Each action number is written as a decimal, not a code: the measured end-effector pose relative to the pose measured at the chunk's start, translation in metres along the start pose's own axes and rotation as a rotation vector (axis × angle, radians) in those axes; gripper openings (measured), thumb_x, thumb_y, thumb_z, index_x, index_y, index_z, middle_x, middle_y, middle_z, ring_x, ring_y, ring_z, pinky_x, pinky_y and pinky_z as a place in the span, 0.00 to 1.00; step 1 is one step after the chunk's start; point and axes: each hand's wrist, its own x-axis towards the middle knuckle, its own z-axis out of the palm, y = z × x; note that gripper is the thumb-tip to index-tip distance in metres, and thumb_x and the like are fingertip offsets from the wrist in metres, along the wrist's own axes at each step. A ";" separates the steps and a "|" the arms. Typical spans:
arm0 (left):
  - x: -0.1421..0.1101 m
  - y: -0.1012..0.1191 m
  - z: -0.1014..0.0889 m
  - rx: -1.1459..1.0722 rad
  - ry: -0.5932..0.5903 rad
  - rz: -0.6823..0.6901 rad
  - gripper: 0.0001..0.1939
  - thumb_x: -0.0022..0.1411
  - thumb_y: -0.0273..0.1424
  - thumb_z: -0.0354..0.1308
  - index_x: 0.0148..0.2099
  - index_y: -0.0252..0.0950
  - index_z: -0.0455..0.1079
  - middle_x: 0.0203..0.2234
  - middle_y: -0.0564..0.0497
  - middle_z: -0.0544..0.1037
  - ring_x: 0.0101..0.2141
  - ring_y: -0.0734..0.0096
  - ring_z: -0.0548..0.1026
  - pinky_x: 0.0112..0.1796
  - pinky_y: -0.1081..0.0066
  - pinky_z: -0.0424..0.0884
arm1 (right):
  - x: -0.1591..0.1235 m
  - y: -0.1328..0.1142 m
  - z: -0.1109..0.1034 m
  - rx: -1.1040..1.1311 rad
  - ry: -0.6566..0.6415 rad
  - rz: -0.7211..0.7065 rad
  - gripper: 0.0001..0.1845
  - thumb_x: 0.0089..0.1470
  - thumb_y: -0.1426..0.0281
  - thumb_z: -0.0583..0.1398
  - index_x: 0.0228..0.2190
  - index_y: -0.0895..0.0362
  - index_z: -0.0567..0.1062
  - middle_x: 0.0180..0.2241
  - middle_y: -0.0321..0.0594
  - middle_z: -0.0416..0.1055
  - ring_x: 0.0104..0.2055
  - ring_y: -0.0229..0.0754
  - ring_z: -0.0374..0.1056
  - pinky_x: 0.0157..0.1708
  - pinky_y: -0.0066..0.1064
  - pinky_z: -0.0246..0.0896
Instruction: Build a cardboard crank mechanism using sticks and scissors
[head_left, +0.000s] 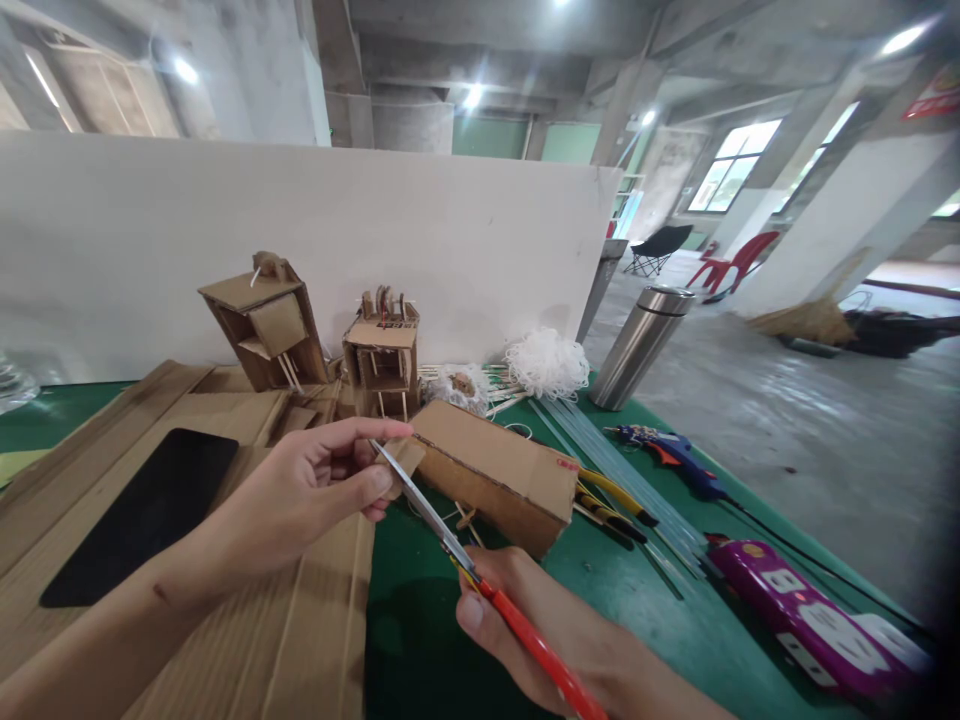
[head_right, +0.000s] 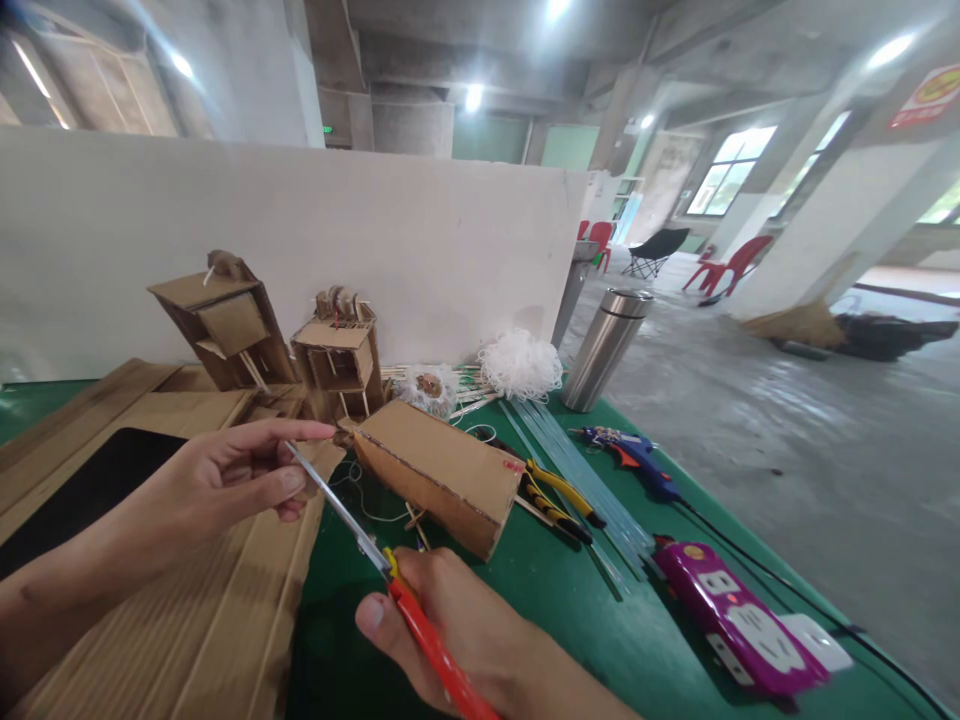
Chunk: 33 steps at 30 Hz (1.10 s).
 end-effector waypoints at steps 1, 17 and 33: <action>0.000 0.000 -0.001 0.013 -0.004 -0.001 0.17 0.60 0.31 0.61 0.52 0.41 0.73 0.24 0.55 0.75 0.26 0.73 0.75 0.31 0.71 0.77 | 0.000 0.000 0.000 0.000 0.000 -0.001 0.31 0.59 0.40 0.45 0.25 0.55 0.55 0.21 0.30 0.51 0.21 0.32 0.45 0.20 0.27 0.41; -0.009 -0.009 0.021 0.029 0.143 0.175 0.18 0.66 0.32 0.55 0.58 0.46 0.65 0.27 0.56 0.71 0.29 0.74 0.71 0.34 0.74 0.73 | -0.001 -0.007 0.002 0.147 0.072 0.048 0.34 0.56 0.37 0.46 0.20 0.54 0.51 0.20 0.28 0.44 0.22 0.31 0.39 0.18 0.27 0.35; -0.004 -0.002 0.004 0.043 -0.023 0.061 0.16 0.64 0.33 0.58 0.54 0.45 0.69 0.27 0.56 0.70 0.29 0.75 0.70 0.32 0.76 0.71 | 0.001 -0.004 -0.003 0.018 0.034 -0.003 0.32 0.58 0.39 0.44 0.24 0.55 0.56 0.20 0.30 0.51 0.21 0.32 0.46 0.20 0.27 0.41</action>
